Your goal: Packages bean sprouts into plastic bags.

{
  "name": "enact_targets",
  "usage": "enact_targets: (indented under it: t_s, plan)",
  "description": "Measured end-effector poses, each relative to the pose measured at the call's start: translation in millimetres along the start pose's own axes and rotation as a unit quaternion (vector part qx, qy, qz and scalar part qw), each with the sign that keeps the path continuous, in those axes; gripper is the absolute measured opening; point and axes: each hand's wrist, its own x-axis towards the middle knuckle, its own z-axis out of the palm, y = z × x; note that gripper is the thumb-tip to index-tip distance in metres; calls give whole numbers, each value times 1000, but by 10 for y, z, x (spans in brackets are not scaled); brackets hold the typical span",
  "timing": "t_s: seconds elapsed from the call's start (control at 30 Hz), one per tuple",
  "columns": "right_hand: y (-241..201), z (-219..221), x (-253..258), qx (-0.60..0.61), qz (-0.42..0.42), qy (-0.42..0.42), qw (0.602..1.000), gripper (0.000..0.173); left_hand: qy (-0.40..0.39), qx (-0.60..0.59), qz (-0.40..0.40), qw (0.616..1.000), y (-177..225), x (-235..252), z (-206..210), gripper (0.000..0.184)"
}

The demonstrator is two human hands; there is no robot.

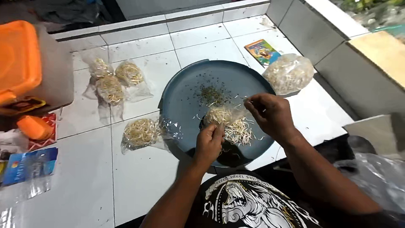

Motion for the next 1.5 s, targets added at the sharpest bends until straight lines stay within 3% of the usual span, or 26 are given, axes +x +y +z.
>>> enact_targets:
  t_s: [0.1,0.13,0.23,0.3,0.47,0.53,0.6,0.67,0.77,0.83,0.9,1.03,1.1,1.17,1.23,1.33,1.43,1.5]
  plan:
    - [-36,44,-104,29,2,-14,999,14,-36,-90,-33,995,-13,11,179,30]
    - [-51,64,-133,35,-1,-19,999,14,-76,-129,-85,985,22,25,225,44]
    - [-68,99,-222,38,-25,-14,999,14,-191,-261,-216,921,-34,105,340,108]
    - [-65,94,-336,31,-31,-5,999,13,-194,-341,-224,892,-111,148,417,117]
    - [69,294,-867,57,1,-3,998,14,-103,-396,-169,896,-152,377,568,75]
    - [119,393,-999,80,50,9,995,19,-50,-384,-172,906,-110,426,612,49]
    - [125,434,-1021,115,96,30,988,21,-16,-332,-174,927,-65,435,625,38]
    - [114,419,-975,150,126,37,980,20,-26,-260,-160,952,-37,423,552,41]
    - [41,334,-778,215,142,23,966,15,-57,-107,-111,986,30,388,307,63]
    - [-51,265,-573,254,139,0,957,11,-84,-26,-24,996,76,336,134,55]
    - [-138,212,-374,289,127,-46,948,10,-111,-45,24,993,165,307,62,48]
    - [-126,167,-74,320,89,-151,931,10,-88,-160,-36,982,341,327,28,20]
    - [-102,156,19,318,85,-149,932,12,-57,-147,-2,987,366,346,-21,18]
    - [-100,145,116,275,89,-104,952,13,-30,-73,83,993,383,358,-75,13]
    - [-110,123,231,223,102,-49,968,13,6,36,197,980,408,372,-122,10]
    - [-100,82,374,203,90,-6,975,12,38,205,311,927,448,349,-173,18]
    - [-71,68,424,228,57,-2,972,12,-18,377,298,877,589,327,-277,33]
    - [44,103,386,254,65,-22,965,19,-69,418,248,871,653,334,-362,37]
